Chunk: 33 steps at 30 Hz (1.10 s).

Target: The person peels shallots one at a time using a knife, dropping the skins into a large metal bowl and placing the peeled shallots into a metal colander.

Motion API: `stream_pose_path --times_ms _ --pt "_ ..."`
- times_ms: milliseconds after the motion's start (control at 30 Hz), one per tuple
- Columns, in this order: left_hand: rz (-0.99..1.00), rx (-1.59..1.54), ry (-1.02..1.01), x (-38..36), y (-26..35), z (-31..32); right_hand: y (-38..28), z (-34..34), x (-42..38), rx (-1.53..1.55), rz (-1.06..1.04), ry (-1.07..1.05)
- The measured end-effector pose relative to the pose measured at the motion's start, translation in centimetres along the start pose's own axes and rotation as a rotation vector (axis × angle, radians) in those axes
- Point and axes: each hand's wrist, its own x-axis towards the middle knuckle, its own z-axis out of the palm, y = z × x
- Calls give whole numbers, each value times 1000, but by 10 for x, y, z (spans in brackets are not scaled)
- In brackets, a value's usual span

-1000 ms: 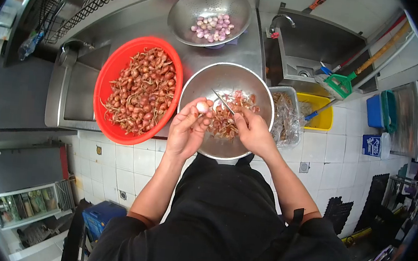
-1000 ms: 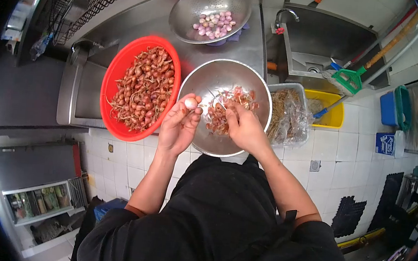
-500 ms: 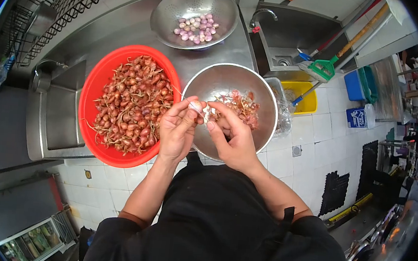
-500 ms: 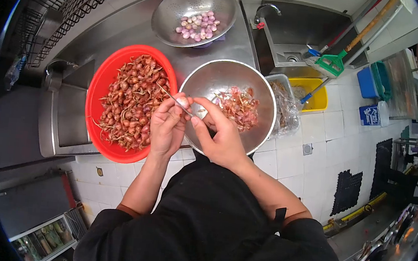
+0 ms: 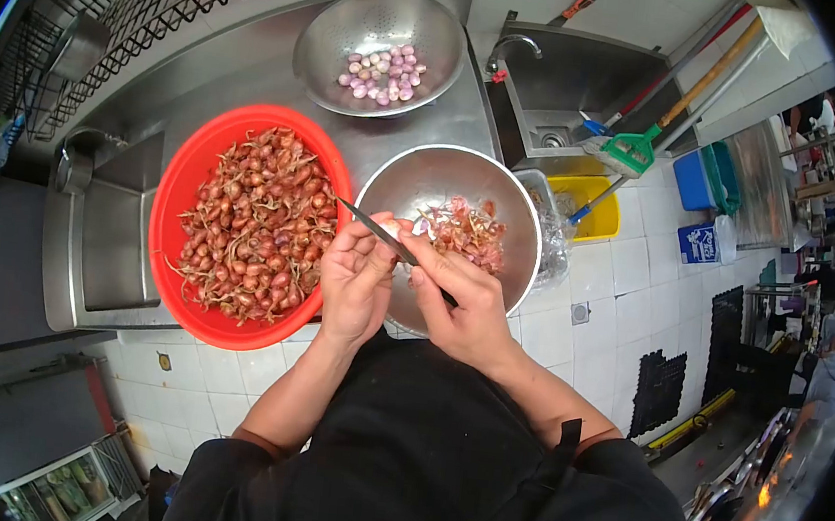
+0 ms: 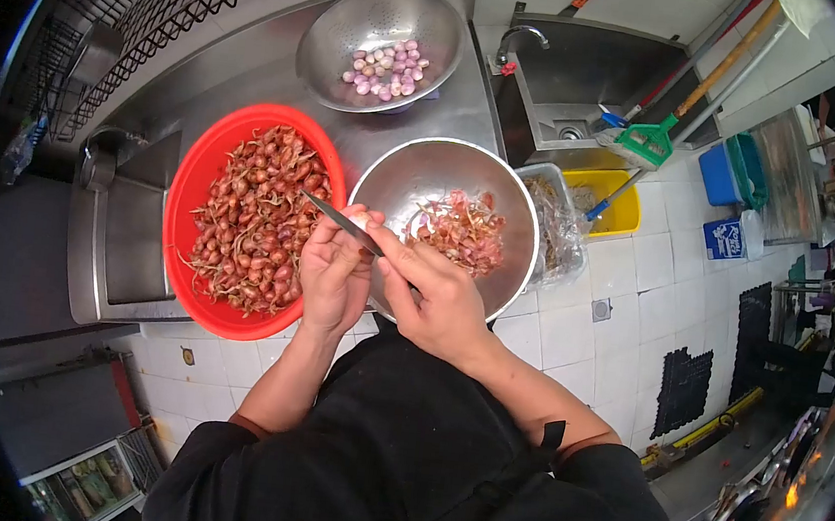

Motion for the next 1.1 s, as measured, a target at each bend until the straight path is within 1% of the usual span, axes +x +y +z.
stream_pose_path --times_ms 33,67,133,167,233,267,333,367,433,467,533,567,633,767,867,933,967,1033,1067,1100 --pt "36 31 -15 1 -1 2 0 -5 -1 -49 106 -89" --pt "36 32 -16 1 -3 3 3 -7 -1 -49 106 -87" --pt "44 47 -44 3 -4 5 14 -9 0 22 -5 -23" --pt "47 51 -45 3 -4 7 20 -7 1 25 -9 -22" --pt "5 38 -80 4 -2 9 25 -4 4 391 17 68" --pt "8 41 -77 5 -2 9 24 -9 2 395 15 65" --pt "-43 43 -114 8 -3 5 12 -25 2 662 412 -58" --pt "-42 44 -113 9 -3 3 13 -27 2 663 412 -58" --pt "-67 78 -167 10 -2 1 16 -30 3 692 550 -24" --pt "-67 79 -167 9 -2 1 19 -32 3 693 549 -24" --pt "-110 85 -153 7 1 7 25 -34 3 651 457 10" --pt "-111 87 -154 7 2 9 23 -35 4 653 456 12" --pt "-158 83 -89 7 4 13 17 -36 4 586 385 11" --pt "-127 86 -112 8 -2 1 24 -29 0 547 369 28" --pt "-125 82 -151 11 -3 -3 42 -23 -2 547 405 100" --pt "-128 8 -28 11 0 2 49 -23 -3 499 422 127" --pt "-130 8 -28 10 -1 2 49 -23 -4 499 423 129" --pt "-114 30 4 9 -1 1 44 -24 -7 354 364 14" --pt "-117 29 4 9 -2 1 39 -24 -8 353 367 15" --pt "-86 23 -5 9 -5 2 32 -23 -9 341 293 -4"
